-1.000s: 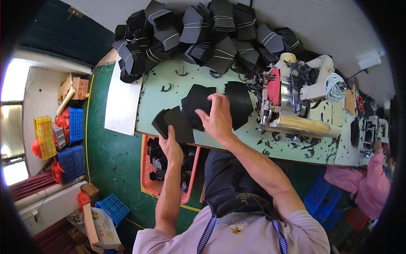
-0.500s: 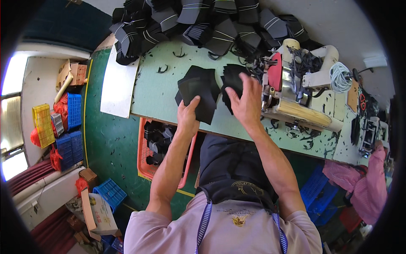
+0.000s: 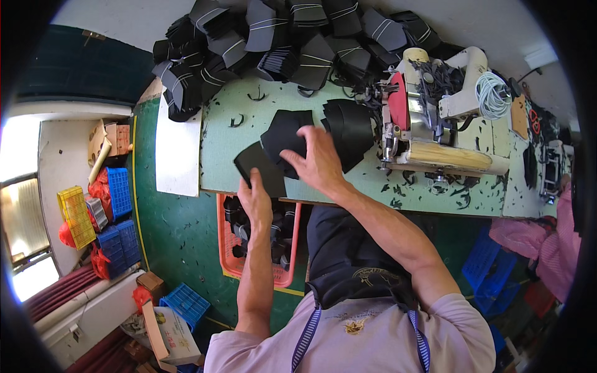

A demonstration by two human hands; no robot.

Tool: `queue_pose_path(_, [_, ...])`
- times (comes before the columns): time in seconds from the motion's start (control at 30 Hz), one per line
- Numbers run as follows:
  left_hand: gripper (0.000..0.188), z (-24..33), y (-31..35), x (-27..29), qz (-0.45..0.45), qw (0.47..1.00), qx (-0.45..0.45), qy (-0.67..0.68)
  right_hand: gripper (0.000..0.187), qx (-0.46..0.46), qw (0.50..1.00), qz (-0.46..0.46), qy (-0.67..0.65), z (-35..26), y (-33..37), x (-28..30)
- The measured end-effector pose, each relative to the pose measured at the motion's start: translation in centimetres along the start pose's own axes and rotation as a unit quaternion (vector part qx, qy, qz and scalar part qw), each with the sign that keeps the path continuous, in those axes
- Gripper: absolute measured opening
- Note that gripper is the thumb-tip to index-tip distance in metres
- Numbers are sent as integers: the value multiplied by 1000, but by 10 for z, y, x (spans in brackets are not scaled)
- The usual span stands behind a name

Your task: The recorder sorts through stacks of leather shoe upper components and feeds them into an industrial skiving machine to thin the edges.

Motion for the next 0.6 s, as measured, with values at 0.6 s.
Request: queue_pose_path(0.6, [54,42,-16,-78,-143,914,-216,-312,38,-28,984,166,67,36,-11,85])
Point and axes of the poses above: each hand's wrist, its own y-axis away from the middle knuckle, its own x-axis out of the back of the hand, z = x × y, the point moved 8 cm from there along -y, towards the middle knuckle, and after that the axes turned 12 degrees about -x, right-handed, at the moved point
